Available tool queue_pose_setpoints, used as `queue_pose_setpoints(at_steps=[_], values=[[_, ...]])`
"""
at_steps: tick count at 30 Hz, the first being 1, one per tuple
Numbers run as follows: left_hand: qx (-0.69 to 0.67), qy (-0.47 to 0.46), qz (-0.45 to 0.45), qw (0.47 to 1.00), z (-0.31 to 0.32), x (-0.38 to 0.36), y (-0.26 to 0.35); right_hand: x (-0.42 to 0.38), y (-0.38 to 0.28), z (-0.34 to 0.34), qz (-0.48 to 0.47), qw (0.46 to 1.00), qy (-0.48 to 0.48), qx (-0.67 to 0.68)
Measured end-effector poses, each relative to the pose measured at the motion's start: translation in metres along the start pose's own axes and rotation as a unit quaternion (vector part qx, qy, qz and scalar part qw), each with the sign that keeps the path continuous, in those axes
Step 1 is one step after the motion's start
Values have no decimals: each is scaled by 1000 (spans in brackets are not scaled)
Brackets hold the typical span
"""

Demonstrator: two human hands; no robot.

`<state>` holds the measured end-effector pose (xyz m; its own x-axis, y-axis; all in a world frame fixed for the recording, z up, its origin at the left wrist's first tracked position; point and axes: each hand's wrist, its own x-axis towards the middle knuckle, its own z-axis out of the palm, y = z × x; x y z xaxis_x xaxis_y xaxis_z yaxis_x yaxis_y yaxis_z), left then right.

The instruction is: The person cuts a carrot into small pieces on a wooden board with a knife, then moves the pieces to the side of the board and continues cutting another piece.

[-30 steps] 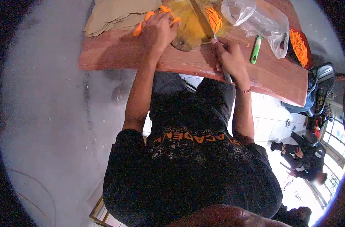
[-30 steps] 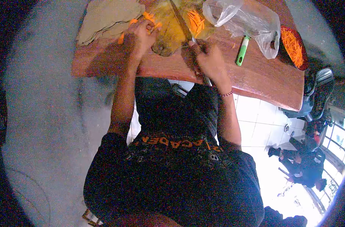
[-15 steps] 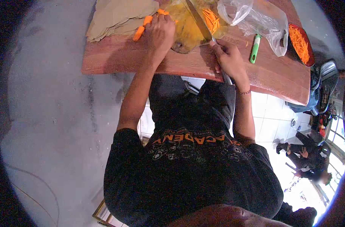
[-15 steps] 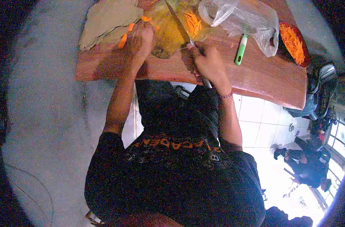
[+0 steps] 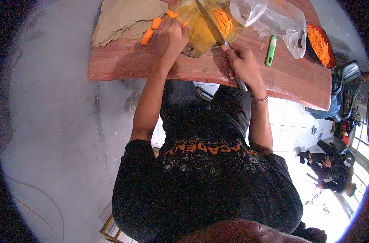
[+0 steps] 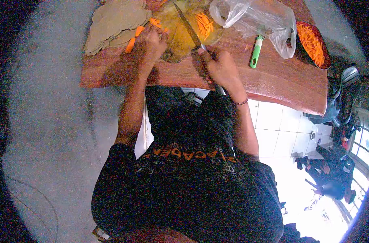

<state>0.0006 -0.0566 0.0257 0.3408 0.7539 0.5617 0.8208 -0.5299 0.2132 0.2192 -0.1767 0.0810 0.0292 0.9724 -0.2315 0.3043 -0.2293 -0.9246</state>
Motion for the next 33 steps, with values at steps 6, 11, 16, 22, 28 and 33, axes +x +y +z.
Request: queue_pose_setpoints(at_steps=[6,11,16,22,28,33], values=[[52,15,-50,997,3,4,11,-2,3,1,-13,999,25,-23],[71,-13,-63,995,2,10,31,-8,-6,-3,6,1000,7,-14],[-2,-57,-98,994,24,12,47,-6,-1,-6,8,999,27,-43],[-115,-61,-118,984,16,1,37,-2,6,-7,9,999,26,-46],[-90,48,-20,995,4,-1,25,7,14,-3,-11,999,25,-31],[-95,9,-7,995,6,-6,27,1,-7,1,-33,995,50,-76]])
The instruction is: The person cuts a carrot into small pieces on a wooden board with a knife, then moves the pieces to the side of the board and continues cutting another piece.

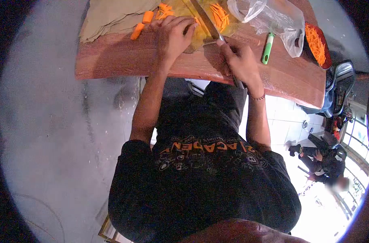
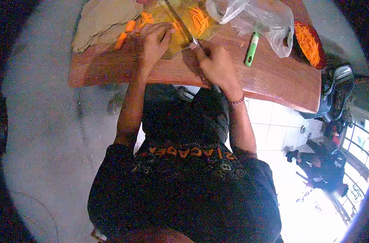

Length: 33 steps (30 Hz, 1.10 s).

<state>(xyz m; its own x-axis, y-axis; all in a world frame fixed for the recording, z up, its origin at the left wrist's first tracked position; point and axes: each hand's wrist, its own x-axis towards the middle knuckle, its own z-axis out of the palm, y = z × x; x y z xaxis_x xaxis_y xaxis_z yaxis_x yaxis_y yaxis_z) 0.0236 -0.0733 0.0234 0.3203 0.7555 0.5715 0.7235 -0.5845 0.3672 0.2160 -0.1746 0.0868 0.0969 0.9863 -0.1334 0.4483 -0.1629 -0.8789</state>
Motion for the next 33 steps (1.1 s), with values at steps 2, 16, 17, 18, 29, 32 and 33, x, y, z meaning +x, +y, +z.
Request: queue_pose_setpoints(at_steps=[2,16,17,18,29,32,33], values=[[-30,24,38,999,9,-3,-6,1,-6,-2,7,997,-33,-69],[-34,25,51,998,13,-6,-7,10,-3,2,-16,994,-39,-103],[-44,15,44,998,12,-6,-7,10,-3,2,-22,993,-35,-108],[-44,15,43,998,13,-7,-7,10,-1,2,-22,993,-35,-108],[-45,17,38,998,13,-8,-7,8,-1,3,-35,993,-22,-115],[-37,20,37,998,11,-8,-3,11,8,5,-42,994,-13,-103],[-37,21,37,998,10,-8,-3,10,6,4,-42,994,-13,-103]])
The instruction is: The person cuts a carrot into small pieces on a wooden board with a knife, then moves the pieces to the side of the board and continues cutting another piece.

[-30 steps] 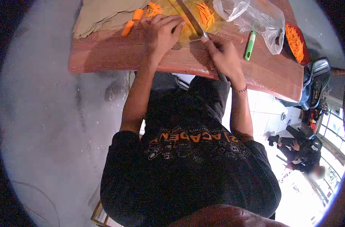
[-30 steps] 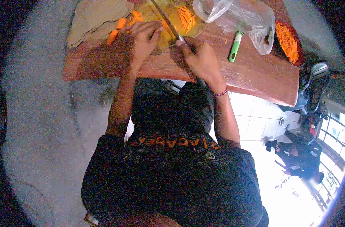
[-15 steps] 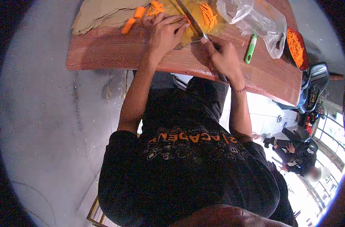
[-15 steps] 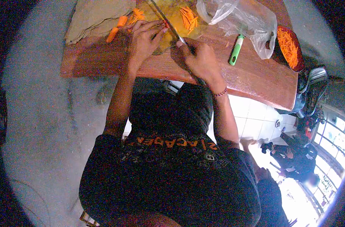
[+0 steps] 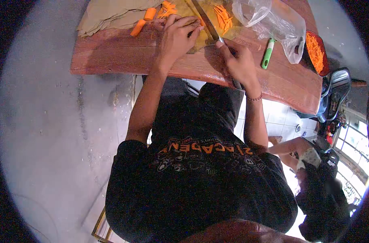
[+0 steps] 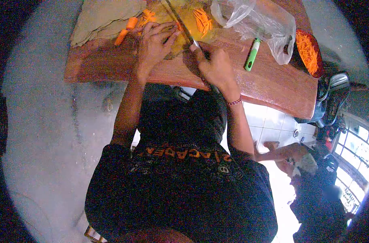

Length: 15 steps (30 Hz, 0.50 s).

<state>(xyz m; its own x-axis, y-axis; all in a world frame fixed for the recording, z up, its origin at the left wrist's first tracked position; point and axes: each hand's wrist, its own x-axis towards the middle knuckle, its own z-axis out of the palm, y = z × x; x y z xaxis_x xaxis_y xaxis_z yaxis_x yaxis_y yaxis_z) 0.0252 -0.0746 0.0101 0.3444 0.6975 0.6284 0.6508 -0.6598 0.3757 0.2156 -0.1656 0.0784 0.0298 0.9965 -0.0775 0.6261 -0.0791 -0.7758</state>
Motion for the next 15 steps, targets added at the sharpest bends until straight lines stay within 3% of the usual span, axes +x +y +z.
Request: queue_pose_setpoints(at_steps=[15], values=[[0,0,-10,1000,2,0,-1,-1,-9,-4,48,998,-44,15]])
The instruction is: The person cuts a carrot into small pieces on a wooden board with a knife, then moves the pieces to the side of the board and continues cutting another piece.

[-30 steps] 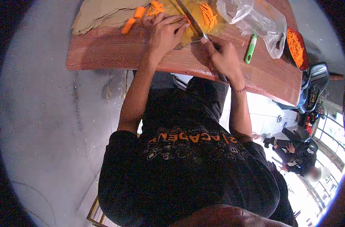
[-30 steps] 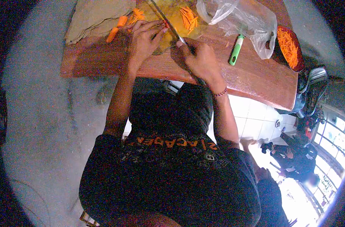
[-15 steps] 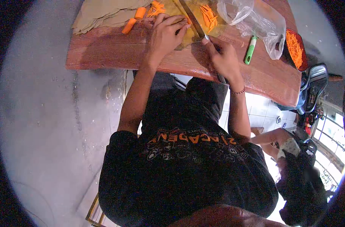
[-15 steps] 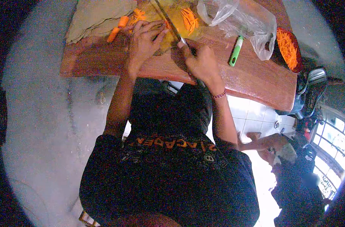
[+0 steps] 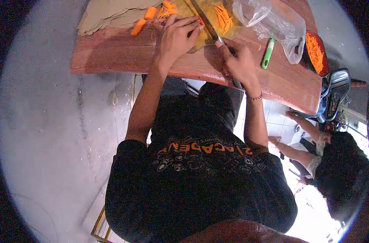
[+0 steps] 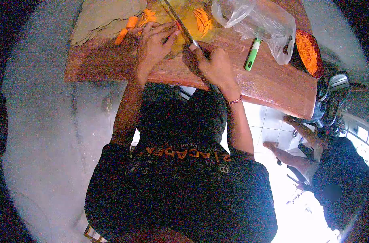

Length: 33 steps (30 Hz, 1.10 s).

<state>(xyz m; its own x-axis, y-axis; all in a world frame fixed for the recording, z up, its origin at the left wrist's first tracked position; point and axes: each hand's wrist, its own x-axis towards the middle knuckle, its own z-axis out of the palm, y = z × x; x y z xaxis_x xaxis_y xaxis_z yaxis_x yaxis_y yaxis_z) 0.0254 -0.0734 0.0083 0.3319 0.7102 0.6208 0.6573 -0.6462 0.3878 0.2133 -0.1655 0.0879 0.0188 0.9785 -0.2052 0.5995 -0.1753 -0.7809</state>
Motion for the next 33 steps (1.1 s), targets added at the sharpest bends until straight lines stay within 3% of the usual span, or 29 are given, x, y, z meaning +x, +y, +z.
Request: queue_pose_setpoints(at_steps=[17,21,24,26,33], values=[[57,2,-2,998,-7,0,5,3,5,1,-19,999,9,-34],[10,-17,-29,999,-4,1,2,1,-5,-4,-35,999,0,-24],[6,-7,-19,1000,-2,0,0,-2,-13,-4,8,1000,-26,-7],[29,-6,-8,1000,-3,-1,0,-2,-11,2,-14,998,28,-55],[37,2,-2,999,-3,-1,-2,4,-4,4,-29,996,14,-80]])
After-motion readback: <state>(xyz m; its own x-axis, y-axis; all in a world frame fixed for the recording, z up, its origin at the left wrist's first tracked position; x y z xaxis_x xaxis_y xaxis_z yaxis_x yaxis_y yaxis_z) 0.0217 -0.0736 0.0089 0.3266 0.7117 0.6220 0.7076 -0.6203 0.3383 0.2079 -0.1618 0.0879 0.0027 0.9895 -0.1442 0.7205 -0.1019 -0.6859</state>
